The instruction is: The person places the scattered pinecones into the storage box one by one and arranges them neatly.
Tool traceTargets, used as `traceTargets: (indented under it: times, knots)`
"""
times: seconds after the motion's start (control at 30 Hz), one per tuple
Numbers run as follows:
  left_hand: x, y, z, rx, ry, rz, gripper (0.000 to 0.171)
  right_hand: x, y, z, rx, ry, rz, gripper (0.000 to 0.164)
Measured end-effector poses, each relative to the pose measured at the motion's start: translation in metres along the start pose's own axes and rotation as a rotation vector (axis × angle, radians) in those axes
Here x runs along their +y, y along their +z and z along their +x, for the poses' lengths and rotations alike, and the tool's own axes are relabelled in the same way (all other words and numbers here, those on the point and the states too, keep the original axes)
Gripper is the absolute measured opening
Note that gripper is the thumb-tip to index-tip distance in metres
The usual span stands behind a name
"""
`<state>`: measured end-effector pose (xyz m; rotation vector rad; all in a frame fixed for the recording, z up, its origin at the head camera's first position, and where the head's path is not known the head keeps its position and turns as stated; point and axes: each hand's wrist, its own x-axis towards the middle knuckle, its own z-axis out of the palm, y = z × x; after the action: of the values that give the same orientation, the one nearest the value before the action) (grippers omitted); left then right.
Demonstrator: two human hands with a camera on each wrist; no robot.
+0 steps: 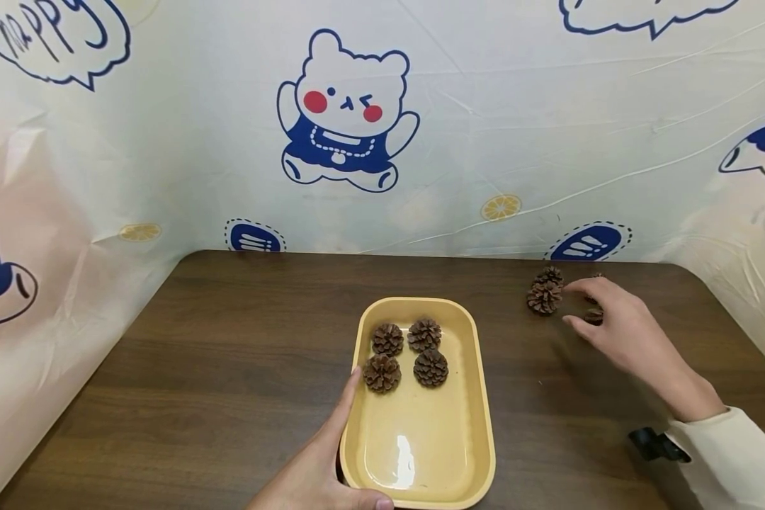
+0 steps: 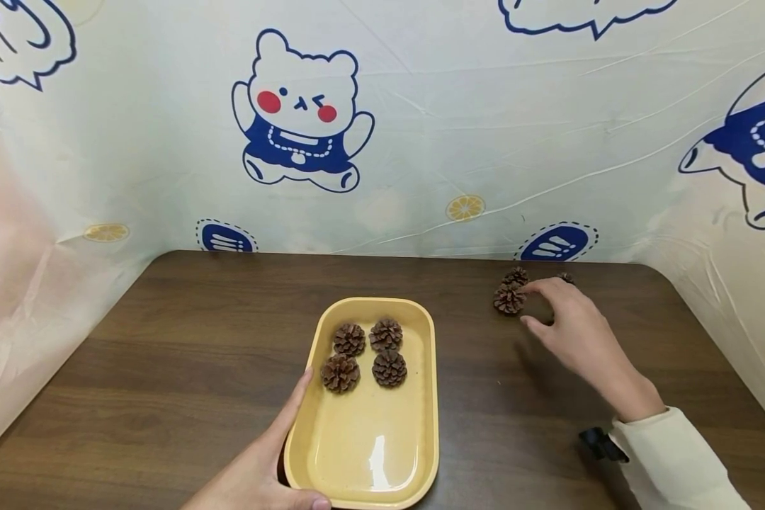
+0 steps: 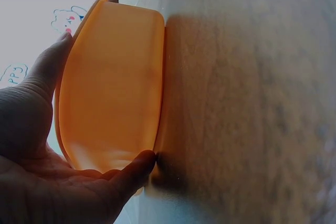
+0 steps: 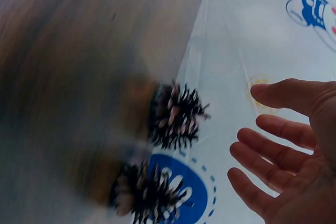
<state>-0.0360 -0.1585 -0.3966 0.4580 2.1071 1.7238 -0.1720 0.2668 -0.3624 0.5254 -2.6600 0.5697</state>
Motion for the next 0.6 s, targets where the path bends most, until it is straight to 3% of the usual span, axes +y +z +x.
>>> traceTargets:
  times: [0.6]
  knots:
    - [0.000,0.000,0.000,0.011,-0.001,0.029,0.140,0.044,-0.007,-0.011,-0.133,0.106,0.007,0.044]
